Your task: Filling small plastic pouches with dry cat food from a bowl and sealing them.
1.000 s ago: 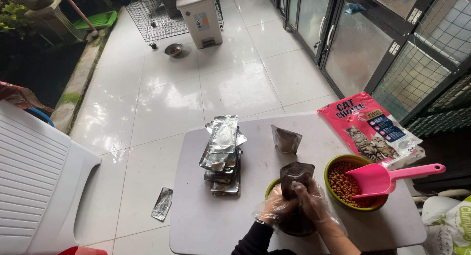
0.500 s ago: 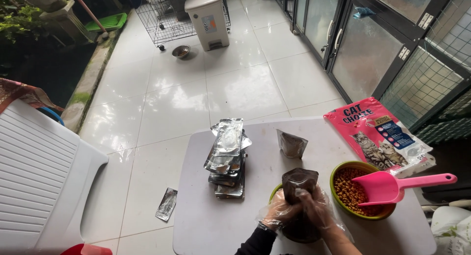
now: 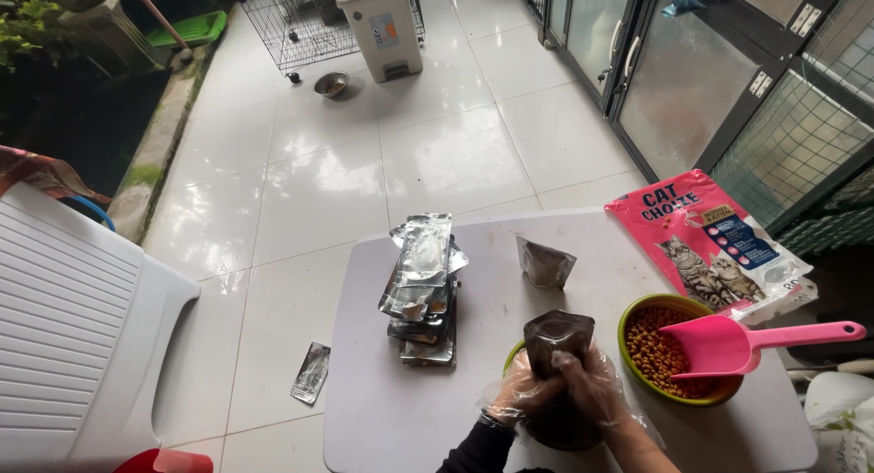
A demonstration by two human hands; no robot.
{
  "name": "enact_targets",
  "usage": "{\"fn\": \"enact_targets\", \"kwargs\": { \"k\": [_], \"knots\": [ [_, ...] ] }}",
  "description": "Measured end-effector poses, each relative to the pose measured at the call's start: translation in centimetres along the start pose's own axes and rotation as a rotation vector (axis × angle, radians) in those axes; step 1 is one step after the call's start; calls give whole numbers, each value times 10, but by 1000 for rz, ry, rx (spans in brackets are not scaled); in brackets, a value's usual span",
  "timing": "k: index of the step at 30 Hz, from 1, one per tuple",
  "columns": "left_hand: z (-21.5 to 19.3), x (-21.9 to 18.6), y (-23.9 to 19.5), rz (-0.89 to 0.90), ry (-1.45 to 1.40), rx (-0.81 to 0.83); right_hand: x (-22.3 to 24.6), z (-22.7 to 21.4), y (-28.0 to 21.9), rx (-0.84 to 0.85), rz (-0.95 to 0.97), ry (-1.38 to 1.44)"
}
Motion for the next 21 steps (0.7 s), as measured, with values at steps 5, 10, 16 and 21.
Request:
{"fn": "enact_targets", "kwargs": {
  "k": [5,10,16,21],
  "knots": [
    [-4,29,2,141,-343,-297,-7,-6,26,6,-524,490],
    [6,43,16,211,-201,-184,-9,0,25,-29,-343,215],
    [1,31,13,151,-152,-170,8,-5,14,-16,-369,157],
    [1,40,10,98,-269,-234,8,-13,7,-108,-534,241]
  ]
}}
Point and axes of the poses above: each hand's wrist, its own y-axis towards the middle knuckle, its own z-axis out of the palm, x = y × z, the point moved 7 cm from there along y, towards the middle knuckle, and after that the axes turned 15 degrees about z, right-handed, at the moved point
